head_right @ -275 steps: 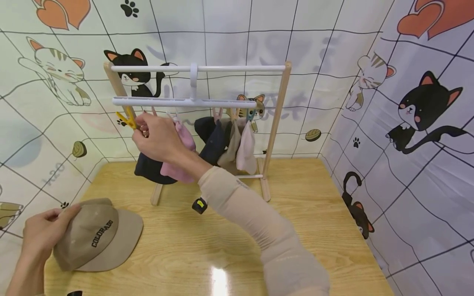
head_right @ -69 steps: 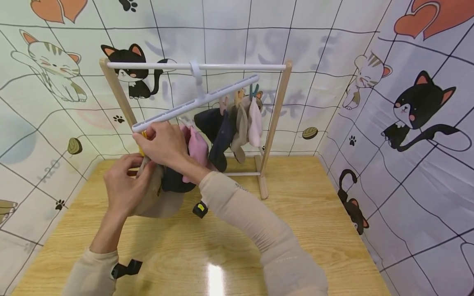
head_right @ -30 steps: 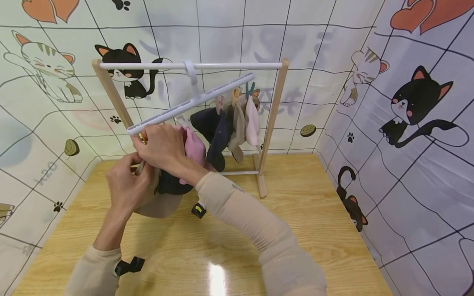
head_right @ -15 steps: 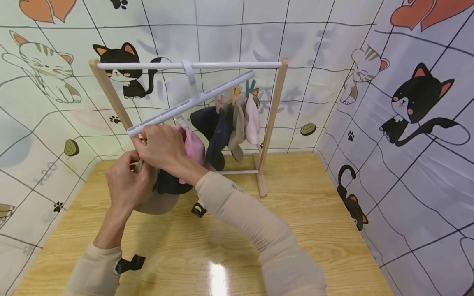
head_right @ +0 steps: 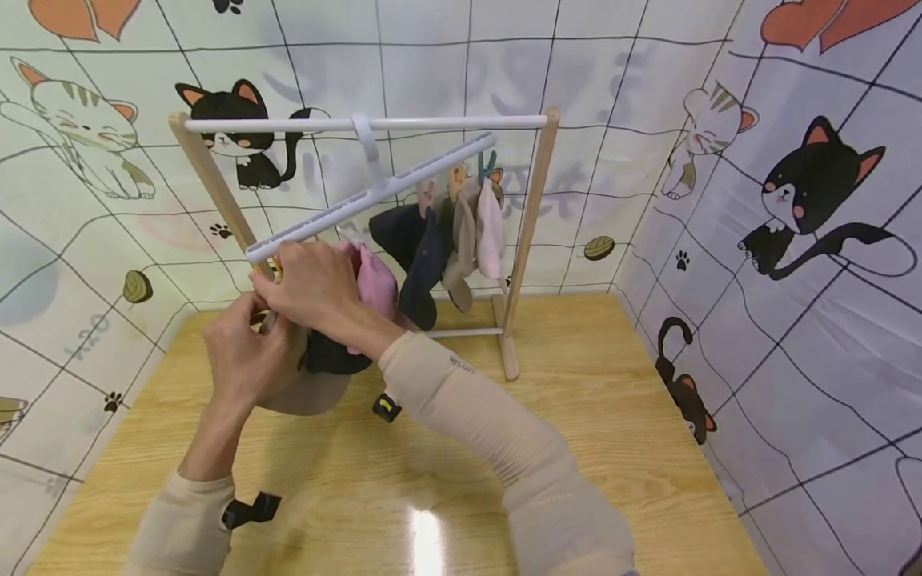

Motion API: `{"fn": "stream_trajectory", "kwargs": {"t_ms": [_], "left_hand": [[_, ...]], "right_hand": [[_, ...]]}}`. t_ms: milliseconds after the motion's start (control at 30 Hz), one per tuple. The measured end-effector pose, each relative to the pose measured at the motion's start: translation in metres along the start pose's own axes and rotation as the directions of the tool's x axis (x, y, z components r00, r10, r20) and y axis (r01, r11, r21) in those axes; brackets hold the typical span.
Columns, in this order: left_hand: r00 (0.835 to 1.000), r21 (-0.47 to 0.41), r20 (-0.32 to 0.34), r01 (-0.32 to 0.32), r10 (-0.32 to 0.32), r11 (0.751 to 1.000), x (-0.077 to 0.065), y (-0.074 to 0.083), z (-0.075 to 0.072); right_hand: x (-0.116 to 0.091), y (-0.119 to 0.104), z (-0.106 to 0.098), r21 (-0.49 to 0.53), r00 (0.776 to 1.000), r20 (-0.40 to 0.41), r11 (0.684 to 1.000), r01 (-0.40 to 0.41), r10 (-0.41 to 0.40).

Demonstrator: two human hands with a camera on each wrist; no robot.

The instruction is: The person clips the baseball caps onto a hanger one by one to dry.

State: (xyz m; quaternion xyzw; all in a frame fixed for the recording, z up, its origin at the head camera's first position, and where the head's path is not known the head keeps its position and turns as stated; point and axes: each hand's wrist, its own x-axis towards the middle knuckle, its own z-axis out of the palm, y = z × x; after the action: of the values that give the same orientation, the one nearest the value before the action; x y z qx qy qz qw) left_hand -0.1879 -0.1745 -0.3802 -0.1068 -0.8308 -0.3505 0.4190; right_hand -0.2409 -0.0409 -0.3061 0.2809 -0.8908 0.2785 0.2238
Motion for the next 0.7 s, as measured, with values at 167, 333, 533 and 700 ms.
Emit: {"fn": "stream_trajectory", "kwargs": {"t_ms": [167, 333, 533, 700], "left_hand": [[1.000, -0.033, 0.012, 0.001, -0.001, 0.999, 0.001, -0.004, -0.001], [1.000, -0.058, 0.007, -0.002, 0.002, 0.998, 0.003, -0.006, -0.002], [1.000, -0.067, -0.006, 0.010, -0.010, 0.998, 0.005, -0.008, -0.005], [1.000, -0.069, -0.021, 0.013, -0.015, 0.998, 0.006, -0.009, -0.008]], "right_hand": [[-0.001, 0.002, -0.002, -0.003, 0.999, 0.034, 1.000, 0.008, -0.008], [-0.002, 0.005, -0.007, 0.071, 0.998, 0.056, 0.997, 0.027, -0.031], [-0.013, 0.011, -0.013, 0.239, 0.995, -0.010, 0.966, 0.096, -0.096], [-0.030, 0.016, -0.022, 0.249, 0.989, -0.041, 0.957, 0.147, -0.141]]}}
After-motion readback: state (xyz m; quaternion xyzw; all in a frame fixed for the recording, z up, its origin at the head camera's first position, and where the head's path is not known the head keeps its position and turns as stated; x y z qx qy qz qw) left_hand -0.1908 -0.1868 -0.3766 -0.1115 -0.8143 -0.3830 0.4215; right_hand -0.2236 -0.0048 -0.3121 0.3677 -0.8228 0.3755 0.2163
